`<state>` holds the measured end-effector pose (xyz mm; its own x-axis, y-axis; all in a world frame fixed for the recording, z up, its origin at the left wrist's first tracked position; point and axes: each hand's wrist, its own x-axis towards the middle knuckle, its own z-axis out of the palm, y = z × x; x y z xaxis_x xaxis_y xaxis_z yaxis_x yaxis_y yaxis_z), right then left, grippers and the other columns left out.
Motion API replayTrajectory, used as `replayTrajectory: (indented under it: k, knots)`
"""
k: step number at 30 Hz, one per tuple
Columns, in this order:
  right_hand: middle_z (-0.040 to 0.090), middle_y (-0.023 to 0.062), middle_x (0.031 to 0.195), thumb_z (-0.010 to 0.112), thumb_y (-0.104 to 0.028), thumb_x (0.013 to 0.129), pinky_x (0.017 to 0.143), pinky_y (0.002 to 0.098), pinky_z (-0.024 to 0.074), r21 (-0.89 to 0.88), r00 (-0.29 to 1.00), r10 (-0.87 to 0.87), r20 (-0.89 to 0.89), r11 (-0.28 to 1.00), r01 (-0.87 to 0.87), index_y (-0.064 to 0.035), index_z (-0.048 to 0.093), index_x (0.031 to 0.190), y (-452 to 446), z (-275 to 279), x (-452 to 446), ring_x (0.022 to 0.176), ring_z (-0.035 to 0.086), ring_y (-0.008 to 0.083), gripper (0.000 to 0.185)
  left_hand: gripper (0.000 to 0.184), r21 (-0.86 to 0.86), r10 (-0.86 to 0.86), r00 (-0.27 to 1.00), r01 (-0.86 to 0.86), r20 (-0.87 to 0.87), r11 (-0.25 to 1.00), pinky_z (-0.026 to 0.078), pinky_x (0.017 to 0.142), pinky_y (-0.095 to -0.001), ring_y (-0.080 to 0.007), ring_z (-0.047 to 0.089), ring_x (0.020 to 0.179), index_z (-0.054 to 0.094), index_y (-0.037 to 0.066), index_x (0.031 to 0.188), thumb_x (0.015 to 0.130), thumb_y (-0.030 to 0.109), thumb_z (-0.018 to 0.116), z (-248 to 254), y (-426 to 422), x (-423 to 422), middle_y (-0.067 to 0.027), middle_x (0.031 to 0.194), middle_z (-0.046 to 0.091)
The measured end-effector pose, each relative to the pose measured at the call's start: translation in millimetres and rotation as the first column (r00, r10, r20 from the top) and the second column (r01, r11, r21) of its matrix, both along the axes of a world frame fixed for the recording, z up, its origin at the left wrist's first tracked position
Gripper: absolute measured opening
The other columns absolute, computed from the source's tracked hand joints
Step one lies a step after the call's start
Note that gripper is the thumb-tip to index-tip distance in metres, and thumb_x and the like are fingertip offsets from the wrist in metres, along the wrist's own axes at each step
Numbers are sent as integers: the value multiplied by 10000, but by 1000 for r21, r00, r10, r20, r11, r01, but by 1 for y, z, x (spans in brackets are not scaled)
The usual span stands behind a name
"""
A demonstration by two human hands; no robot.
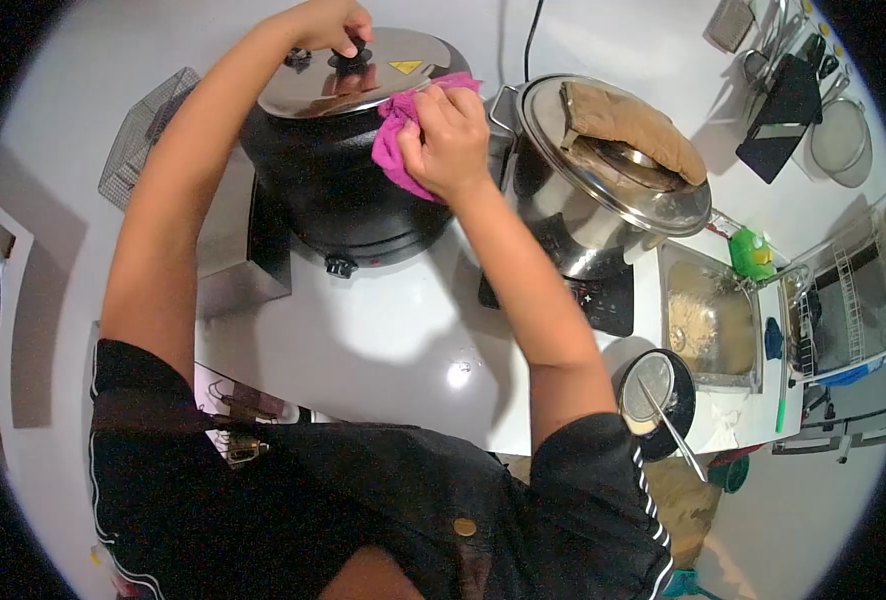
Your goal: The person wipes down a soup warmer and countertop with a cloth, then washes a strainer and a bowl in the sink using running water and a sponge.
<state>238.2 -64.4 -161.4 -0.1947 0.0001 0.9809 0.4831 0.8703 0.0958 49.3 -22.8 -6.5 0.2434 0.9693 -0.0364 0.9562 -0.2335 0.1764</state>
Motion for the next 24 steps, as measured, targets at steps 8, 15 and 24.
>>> replayTrajectory:
  k: [8, 15, 24]
  knots:
    - [529, 151, 908, 587, -149, 583, 719, 390, 378, -31, 989, -132, -71, 991, 130, -21, 544, 874, -60, -15, -96, 772, 471, 277, 320, 265, 139, -183, 971, 204, -153, 969, 496, 599, -361, -224, 603, 720, 641, 83, 937, 674, 82, 677, -10, 15, -5, -94, 846, 650]
    - [492, 110, 1145, 476, -210, 740, 868, 403, 330, 90, 940, -297, 170, 954, 286, -63, 490, 1131, -77, -29, -108, 1078, 403, 269, 419, 273, 141, -305, 946, 319, -110, 937, 467, 732, -303, -192, 593, 784, 595, 3, 943, 672, -9, 630, -16, 25, -17, -101, 844, 630]
    - [243, 170, 1384, 549, -246, 752, 1013, 491, 190, -528, 925, -100, -366, 841, -119, -65, 310, 1308, -27, -72, -25, 1259, 247, 368, 632, 275, 184, -266, 963, 254, 39, 949, 462, 756, -322, -232, 600, 827, 602, 30, 956, 683, 45, 635, -28, 16, -30, -123, 898, 633]
